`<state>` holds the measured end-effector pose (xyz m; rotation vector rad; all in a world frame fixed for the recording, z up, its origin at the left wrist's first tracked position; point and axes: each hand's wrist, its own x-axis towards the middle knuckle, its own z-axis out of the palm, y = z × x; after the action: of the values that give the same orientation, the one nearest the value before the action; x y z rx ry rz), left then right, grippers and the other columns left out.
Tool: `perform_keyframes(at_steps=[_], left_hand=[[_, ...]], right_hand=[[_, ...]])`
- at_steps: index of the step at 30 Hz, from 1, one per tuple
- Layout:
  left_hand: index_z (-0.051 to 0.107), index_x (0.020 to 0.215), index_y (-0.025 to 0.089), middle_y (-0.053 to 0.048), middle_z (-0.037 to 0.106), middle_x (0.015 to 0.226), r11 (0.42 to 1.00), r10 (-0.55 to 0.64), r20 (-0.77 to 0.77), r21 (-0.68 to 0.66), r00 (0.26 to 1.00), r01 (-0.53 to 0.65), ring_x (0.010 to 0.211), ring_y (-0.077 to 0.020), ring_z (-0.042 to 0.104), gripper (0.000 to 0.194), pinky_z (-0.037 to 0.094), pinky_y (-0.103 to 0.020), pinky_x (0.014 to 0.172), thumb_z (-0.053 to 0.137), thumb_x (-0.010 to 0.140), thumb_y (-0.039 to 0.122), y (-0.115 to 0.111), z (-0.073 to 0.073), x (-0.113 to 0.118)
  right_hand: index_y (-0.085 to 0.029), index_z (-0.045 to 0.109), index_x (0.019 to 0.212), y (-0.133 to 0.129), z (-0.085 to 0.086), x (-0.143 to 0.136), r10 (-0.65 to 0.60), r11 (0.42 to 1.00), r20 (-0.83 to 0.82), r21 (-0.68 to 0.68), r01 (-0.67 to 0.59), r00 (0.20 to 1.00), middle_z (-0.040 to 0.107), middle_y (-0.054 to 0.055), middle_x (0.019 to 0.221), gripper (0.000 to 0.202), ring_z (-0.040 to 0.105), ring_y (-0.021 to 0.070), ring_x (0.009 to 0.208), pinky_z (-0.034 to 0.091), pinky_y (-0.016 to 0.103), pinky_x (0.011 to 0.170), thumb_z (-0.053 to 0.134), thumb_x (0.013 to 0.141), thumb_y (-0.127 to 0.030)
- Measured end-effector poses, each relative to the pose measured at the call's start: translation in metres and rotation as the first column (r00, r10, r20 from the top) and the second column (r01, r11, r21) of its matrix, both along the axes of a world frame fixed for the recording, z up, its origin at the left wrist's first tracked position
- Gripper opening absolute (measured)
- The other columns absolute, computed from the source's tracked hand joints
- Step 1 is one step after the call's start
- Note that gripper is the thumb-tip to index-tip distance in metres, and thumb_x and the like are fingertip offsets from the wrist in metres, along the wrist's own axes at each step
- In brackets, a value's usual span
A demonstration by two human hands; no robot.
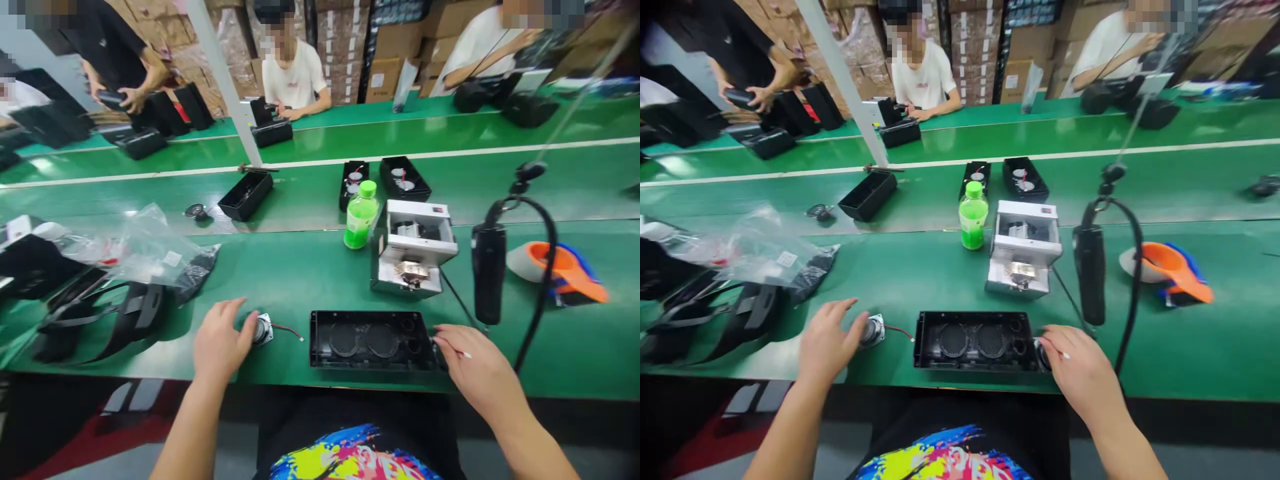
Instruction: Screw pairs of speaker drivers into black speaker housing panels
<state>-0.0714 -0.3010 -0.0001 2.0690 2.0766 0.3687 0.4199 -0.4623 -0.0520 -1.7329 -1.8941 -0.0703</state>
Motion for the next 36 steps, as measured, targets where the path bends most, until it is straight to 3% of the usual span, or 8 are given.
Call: perform_keyframes(at_steps=[3, 6, 11, 16, 24, 28, 31, 36], left_hand=[[0.076, 0.142, 0.031, -0.011, 0.058, 0.171, 0.937, -0.336, -0.033, 0.094, 0.941, 0.337, 0.159, -0.0385, 0.052, 0.046, 0.044, -0.059, 0.131, 0.066, 0.101, 0.049, -0.015, -0.01, 0.01], [0.084, 0.119, 0.03, -0.012, 0.07, 0.155, 0.849, -0.476, -0.092, 0.209, 0.874, 0.485, 0.143, -0.0402, 0.066, 0.026, 0.053, -0.063, 0.119, 0.062, 0.107, 0.039, -0.017, -0.027, 0.013], [0.071, 0.095, 0.025, -0.013, 0.079, 0.123, 0.904, -0.334, 0.196, 0.344, 0.922, 0.254, 0.113, -0.0342, 0.076, 0.026, 0.06, -0.053, 0.101, 0.056, 0.108, 0.041, -0.011, -0.055, 0.01], [0.062, 0.091, 0.025, -0.012, 0.077, 0.121, 0.98, 0.008, 0.474, 0.172, 0.88, -0.102, 0.113, -0.0389, 0.073, 0.03, 0.059, -0.062, 0.1, 0.051, 0.106, 0.049, -0.02, -0.05, -0.002], [0.074, 0.126, 0.034, -0.009, 0.075, 0.132, 0.948, -0.252, 0.196, 0.246, 0.948, 0.201, 0.12, -0.0379, 0.073, 0.031, 0.058, -0.061, 0.11, 0.049, 0.109, 0.039, -0.03, -0.032, -0.013], [0.067, 0.145, 0.027, -0.016, 0.073, 0.141, 0.927, -0.346, 0.079, 0.181, 0.935, 0.328, 0.124, -0.0403, 0.071, 0.043, 0.057, -0.058, 0.107, 0.052, 0.109, 0.044, -0.031, -0.029, -0.013], [0.064, 0.15, 0.026, -0.016, 0.073, 0.141, 0.926, -0.356, 0.005, 0.141, 0.935, 0.351, 0.125, -0.0411, 0.069, 0.049, 0.057, -0.056, 0.104, 0.053, 0.109, 0.049, -0.031, -0.028, -0.015], [0.071, 0.143, 0.029, -0.011, 0.076, 0.139, 0.95, -0.309, 0.09, 0.064, 0.947, 0.304, 0.114, -0.0341, 0.076, 0.047, 0.063, -0.042, 0.084, 0.056, 0.105, 0.054, -0.027, -0.013, -0.017]], right_hand=[[-0.018, 0.073, 0.112, -0.003, -0.001, -0.007, -0.065, 0.991, 0.05, 0.122, 0.058, 0.997, 0.074, 0.009, 0.119, 0.018, 0.07, 0.0239, 0.108, 0.058, 0.045, 0.102, 0.064, 0.112, -0.034], [-0.018, 0.071, 0.119, -0.01, 0.008, -0.017, -0.097, 0.989, 0.088, 0.119, 0.086, 0.991, 0.07, 0.012, 0.126, 0.023, 0.072, 0.0255, 0.111, 0.06, 0.044, 0.101, 0.06, 0.114, -0.038], [-0.022, 0.068, 0.129, -0.022, 0.018, -0.03, -0.179, 0.984, 0.129, 0.004, 0.18, 0.975, 0.066, 0.014, 0.137, 0.032, 0.075, 0.0248, 0.115, 0.068, 0.042, 0.093, 0.052, 0.116, -0.046], [-0.022, 0.065, 0.137, -0.031, 0.027, -0.038, -0.219, 0.972, 0.116, -0.066, 0.227, 0.969, 0.073, 0.01, 0.128, 0.028, 0.074, 0.0249, 0.114, 0.066, 0.044, 0.099, 0.058, 0.115, -0.038], [-0.031, 0.069, 0.137, -0.036, 0.044, -0.022, -0.189, 0.964, -0.027, -0.193, 0.181, 0.982, 0.079, 0.003, 0.131, 0.028, 0.077, 0.028, 0.117, 0.066, 0.05, 0.106, 0.066, 0.111, -0.04], [-0.03, 0.07, 0.138, -0.041, 0.078, -0.018, -0.252, 0.967, -0.228, -0.094, 0.236, 0.94, 0.076, 0.006, 0.14, 0.035, 0.081, 0.0253, 0.114, 0.072, 0.039, 0.103, 0.071, 0.107, -0.046], [-0.03, 0.069, 0.135, -0.03, 0.108, -0.028, -0.072, 0.997, -0.377, -0.058, 0.054, 0.923, 0.071, 0.008, 0.146, 0.03, 0.078, 0.0214, 0.125, 0.07, 0.027, 0.103, 0.072, 0.106, -0.037], [-0.038, 0.067, 0.141, 0.019, 0.116, -0.051, 0.319, 0.915, -0.187, -0.195, -0.353, 0.929, 0.064, 0.002, 0.15, 0.037, 0.07, 0.0115, 0.134, 0.061, 0.02, 0.113, 0.064, 0.109, -0.02]])
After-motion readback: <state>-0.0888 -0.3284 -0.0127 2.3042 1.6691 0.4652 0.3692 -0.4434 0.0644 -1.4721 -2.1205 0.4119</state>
